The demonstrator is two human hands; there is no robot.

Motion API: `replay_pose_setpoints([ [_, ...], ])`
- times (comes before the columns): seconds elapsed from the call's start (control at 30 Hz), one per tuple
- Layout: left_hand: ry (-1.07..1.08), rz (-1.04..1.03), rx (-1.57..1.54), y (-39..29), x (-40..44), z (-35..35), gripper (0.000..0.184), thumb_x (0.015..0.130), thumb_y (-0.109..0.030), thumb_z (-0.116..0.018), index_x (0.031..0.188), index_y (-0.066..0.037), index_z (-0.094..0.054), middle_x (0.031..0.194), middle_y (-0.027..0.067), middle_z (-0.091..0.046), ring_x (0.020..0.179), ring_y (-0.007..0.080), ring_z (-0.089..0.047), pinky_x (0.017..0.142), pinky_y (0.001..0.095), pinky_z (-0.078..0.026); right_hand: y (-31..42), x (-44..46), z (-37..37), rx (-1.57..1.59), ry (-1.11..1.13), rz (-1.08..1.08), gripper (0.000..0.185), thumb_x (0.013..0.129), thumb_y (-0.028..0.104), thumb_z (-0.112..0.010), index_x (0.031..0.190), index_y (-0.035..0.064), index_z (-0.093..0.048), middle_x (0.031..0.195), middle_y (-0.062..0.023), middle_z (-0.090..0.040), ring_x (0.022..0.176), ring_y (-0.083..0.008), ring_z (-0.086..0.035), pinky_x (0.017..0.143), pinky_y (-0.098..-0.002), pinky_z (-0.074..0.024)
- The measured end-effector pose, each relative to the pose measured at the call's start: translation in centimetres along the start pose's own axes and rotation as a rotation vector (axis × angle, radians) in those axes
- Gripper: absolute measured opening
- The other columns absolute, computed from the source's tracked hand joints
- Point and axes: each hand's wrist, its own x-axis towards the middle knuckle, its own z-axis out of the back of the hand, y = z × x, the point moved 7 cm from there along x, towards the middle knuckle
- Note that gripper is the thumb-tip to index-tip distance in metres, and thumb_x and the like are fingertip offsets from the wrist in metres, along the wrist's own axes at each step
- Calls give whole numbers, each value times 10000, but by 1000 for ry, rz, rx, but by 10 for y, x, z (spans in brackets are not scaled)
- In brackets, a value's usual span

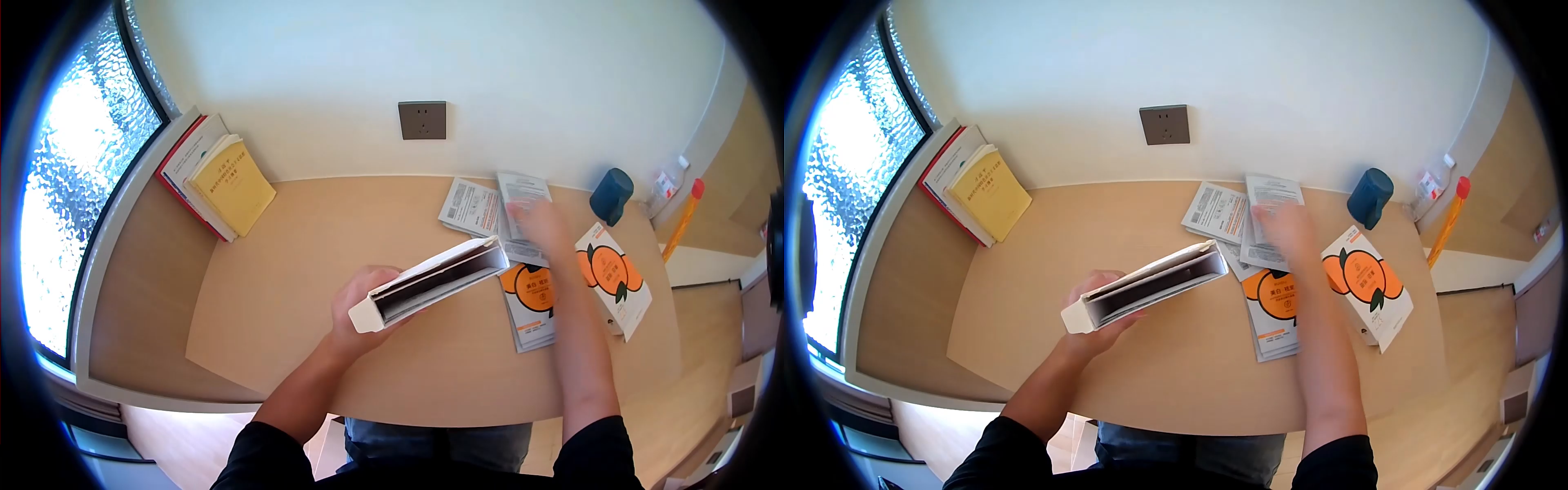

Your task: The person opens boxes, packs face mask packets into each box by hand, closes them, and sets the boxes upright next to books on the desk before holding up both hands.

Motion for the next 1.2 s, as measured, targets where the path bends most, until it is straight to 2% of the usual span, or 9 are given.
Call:
replay_pose_setpoints([
  [0.1, 12, -62, 5, -3, -1, -1, 607, 727, -90, -925, 1212, -52, -562, 1010, 130, -699, 912, 256, -707, 758, 348, -569, 12, -7, -20, -384, -414, -16, 585, 965, 519, -547, 1042, -26, -745, 1015, -254, -727, 960, -381, -706, 870, -444, -553],
  [0.2, 35, -124, 53, -10, 2, 0, 654, 726, -90, -925, 1252, -69, -538, 1021, 146, -695, 930, 271, -708, 759, 357, -571, 16, -2, -17, -208, 53, 37, 587, 976, 504, -501, 996, -25, -755, 1036, -251, -725, 972, -394, -700, 889, -452, -547],
  [0.3, 57, -150, 94, -11, 3, 0, 657, 727, -88, -924, 1257, -76, -535, 1025, 156, -694, 925, 281, -709, 752, 358, -571, 15, -3, -1, -104, 140, 27, 548, 977, 465, -508, 982, -23, -757, 1031, -247, -725, 978, -398, -694, 889, -453, -546],
  [0.6, 60, -202, 89, -12, 3, -2, 652, 735, -85, -919, 1262, -62, -534, 1024, 169, -692, 912, 286, -711, 752, 357, -569, 17, -10, 8, -135, 76, 5, 494, 978, 419, -530, 968, -20, -755, 1027, -237, -727, 965, -402, -696, 873, -469, -550],
  [0.83, 59, -203, 71, -11, 1, -2, 648, 738, -78, -914, 1270, -52, -547, 1029, 179, -697, 909, 289, -713, 752, 352, -572, 15, -10, -2, -252, -4, 96, 289, 932, 231, -595, 977, -6, -754, 1011, -226, -729, 950, -394, -703, 846, -464, -563],
  [0.9, 39, -189, 40, -13, 3, -1, 527, 759, -15, -834, 1219, -12, -578, 1041, 194, -704, 904, 315, -714, 766, 354, -571, 15, -15, 9, -309, -41, 92, 240, 922, 173, -609, 998, -7, -749, 1003, -224, -730, 942, -390, -706, 831, -456, -566],
  [1.0, 32, -165, 24, -15, 6, 1, 467, 766, 20, -793, 1190, 5, -598, 1053, 194, -710, 912, 329, -712, 783, 357, -570, 8, -13, 48, -184, -110, 16, 215, 912, 132, -620, 1023, -13, -734, 1013, -222, -729, 930, -400, -700, 795, -456, -564],
  [1.07, 46, -153, 26, -14, 4, 1, 510, 758, -9, -831, 1206, -12, -588, 1059, 184, -706, 927, 313, -710, 783, 353, -570, 25, -32, 95, -15, -168, 54, 222, 948, 143, -617, 1047, -35, -707, 968, -203, -743, 865, -308, -727, 757, -409, -557],
  [1.2, 53, -115, 34, -3, -1, -1, 605, 745, -66, -905, 1242, -44, -561, 1066, 167, -694, 946, 277, -705, 783, 344, -573, 48, -66, 144, 810, -253, 385, 226, 998, 145, -631, 1106, -46, -687, 980, -104, -748, 870, -155, -681, 797, -324, -528],
])
